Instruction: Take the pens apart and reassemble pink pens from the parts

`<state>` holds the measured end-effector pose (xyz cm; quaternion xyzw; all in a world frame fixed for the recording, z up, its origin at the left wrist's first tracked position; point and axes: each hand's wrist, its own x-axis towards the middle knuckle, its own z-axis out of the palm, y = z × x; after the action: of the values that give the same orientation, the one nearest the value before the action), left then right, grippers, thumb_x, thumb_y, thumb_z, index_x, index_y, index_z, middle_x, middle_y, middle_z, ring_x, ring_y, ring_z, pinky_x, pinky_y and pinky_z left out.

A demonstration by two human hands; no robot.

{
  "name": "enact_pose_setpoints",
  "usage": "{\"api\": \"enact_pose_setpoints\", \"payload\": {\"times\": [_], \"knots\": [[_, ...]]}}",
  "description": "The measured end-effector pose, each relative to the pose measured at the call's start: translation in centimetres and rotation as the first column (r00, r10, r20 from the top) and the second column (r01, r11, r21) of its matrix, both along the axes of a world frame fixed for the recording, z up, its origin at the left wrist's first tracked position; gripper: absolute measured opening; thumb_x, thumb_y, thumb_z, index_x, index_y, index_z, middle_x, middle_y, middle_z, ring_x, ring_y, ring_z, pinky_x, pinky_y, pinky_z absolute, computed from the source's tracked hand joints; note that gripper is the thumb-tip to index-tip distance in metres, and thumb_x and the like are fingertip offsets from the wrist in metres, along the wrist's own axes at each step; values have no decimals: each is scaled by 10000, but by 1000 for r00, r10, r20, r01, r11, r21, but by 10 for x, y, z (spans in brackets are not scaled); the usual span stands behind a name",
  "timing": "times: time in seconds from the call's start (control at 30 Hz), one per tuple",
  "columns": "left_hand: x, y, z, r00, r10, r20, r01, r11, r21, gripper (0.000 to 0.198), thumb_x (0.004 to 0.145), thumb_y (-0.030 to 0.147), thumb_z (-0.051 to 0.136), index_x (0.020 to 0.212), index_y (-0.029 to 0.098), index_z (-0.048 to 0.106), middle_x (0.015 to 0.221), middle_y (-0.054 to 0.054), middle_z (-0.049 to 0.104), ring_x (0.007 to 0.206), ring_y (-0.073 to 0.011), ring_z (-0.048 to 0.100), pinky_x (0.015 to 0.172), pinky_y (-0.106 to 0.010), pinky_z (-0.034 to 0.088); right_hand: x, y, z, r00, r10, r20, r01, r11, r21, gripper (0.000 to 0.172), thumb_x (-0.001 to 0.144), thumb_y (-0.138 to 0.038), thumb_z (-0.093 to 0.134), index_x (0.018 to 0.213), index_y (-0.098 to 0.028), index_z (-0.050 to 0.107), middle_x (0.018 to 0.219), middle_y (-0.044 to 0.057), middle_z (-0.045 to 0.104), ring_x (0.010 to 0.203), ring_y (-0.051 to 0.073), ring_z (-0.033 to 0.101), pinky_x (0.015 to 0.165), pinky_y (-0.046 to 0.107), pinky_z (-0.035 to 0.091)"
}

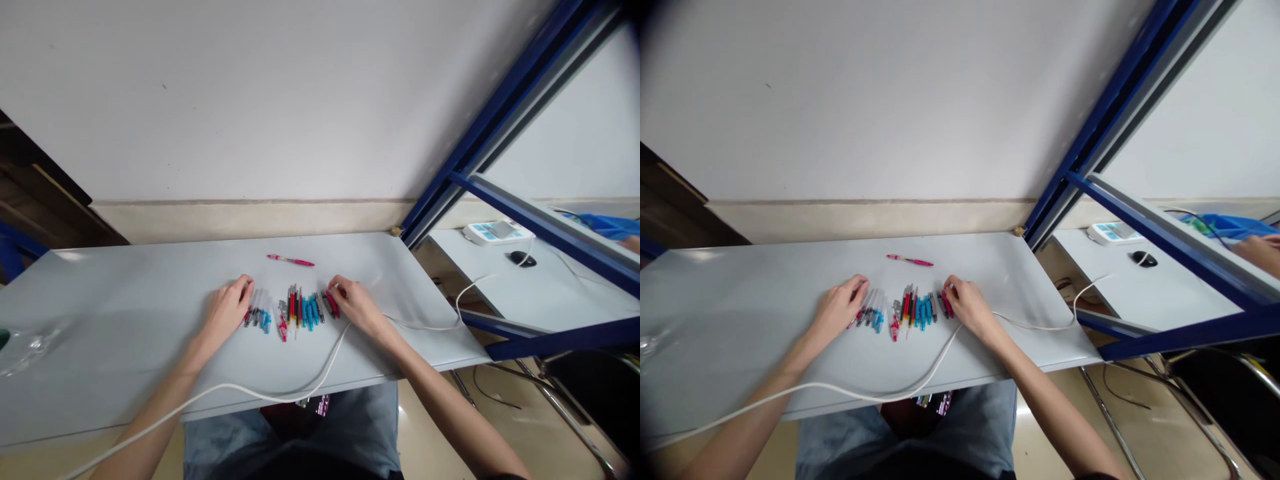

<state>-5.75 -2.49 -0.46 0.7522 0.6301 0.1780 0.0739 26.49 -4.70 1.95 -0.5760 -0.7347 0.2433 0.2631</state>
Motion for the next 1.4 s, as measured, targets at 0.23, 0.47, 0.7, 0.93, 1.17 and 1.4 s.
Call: {"api": "enact_pose_setpoints", "payload": {"times": [0.23,0.47,0.7,0.93,1.17,1.4], "knots": [[5,21,14,999,-11,38,10,1000,6,314,1043,380,349,1094,264,636,771,-29,715,707,-219,670,603,-271,331,9,38,-5,973,110,-205,-165,947,-276,153,866,-159,475,901,-181,623,525,-19,641,438,146,554,489,234,384],[30,59,18,957,-113,268,90,991,97,273,1033,343,391,1088,238,637,789,-13,697,724,-194,649,672,-271,405,-10,106,-6,989,43,-143,-57,994,-92,212,927,-257,516,1045,-139,647,697,-2,628,619,143,534,643,262,426],[34,55,4,905,-271,327,167,935,313,252,1026,230,381,1041,198,630,1031,-69,655,1011,-206,607,929,-338,462,-35,109,-39,989,144,29,-147,973,178,96,925,-269,650,916,-174,636,929,59,611,879,201,530,820,313,410],[39,50,9,927,-374,27,340,868,361,306,1022,269,465,1306,215,564,1334,-114,600,1227,-273,529,1027,-436,409,-39,96,-25,967,232,-101,-214,963,161,192,1013,-283,508,872,-200,608,843,43,624,841,205,527,827,323,403],[44,42,17,925,-375,-58,366,841,399,272,1045,242,403,1093,197,666,927,-81,673,918,-247,576,800,-387,420,-50,78,-4,938,208,-277,-188,977,98,385,1041,-411,413,719,-212,484,649,-28,439,630,148,411,658,275,355],[45,41,17,934,-357,-20,337,858,387,275,1045,280,430,954,206,678,828,-58,683,811,-223,581,727,-371,396,-51,73,-5,918,201,-343,-131,968,216,157,961,-290,510,897,-193,617,852,41,632,787,184,549,766,304,431]]}}
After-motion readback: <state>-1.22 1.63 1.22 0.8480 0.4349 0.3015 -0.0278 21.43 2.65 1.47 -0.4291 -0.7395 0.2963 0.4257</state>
